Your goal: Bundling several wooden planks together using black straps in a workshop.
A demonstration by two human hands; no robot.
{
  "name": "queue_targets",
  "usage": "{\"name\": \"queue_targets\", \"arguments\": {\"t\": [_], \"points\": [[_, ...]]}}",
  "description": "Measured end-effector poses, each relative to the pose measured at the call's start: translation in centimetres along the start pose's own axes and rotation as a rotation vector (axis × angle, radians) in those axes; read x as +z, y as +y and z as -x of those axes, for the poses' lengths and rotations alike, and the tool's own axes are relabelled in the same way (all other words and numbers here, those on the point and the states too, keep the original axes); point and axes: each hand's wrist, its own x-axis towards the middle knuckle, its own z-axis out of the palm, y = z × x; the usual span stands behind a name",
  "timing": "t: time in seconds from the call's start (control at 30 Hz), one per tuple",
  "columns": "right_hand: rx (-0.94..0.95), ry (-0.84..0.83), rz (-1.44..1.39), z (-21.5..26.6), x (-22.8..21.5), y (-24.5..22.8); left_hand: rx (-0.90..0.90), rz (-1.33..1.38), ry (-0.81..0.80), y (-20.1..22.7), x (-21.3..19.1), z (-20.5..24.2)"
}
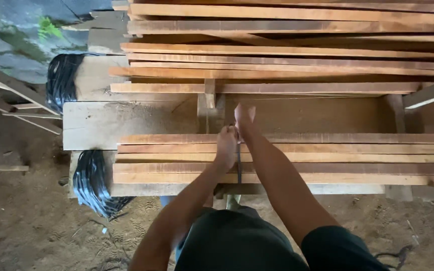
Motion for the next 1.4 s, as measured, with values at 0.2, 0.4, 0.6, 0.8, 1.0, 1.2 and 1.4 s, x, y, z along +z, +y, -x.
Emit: {"name": "queue_targets", "arguments": {"t": [0.2,0.4,0.6,0.8,1.0,1.2,1.4], "points": [[0.921,-0.368,-1.210,1.1,-20.0,-0.6,0.036,-0.091,-0.058,0.3,-0.1,1.5],[-0.207,-0.105,-0.168,1.5,-17.5,-1.5,0.035,-0.080,-0.096,-0.3,-0.5,1.8],[-0.076,-0.408,-0.276,1.9,-14.4,-2.5,-0.002,0.085,-0.069,1.2,-0.5,2.2],[0.367,-0.588,-0.721,1.8,-20.8,-2.4,-0.003,0.107,-0.024,-1.1,-0.5,0.3],[0.571,-0.494,-0.946,1.4,-18.9,-1.4,0.046,-0.081,-0.068,2.1,0.3,1.8],[0.579,-0.389,-0.929,1.3,-20.4,-1.3,0.034,-0.107,0.012,1.3,1.1,2.5],[0.709,-0.318,-1.196,2.7,-23.5,-2.0,-0.017,0.089,-0.042,0.4,0.1,1.5]]}}
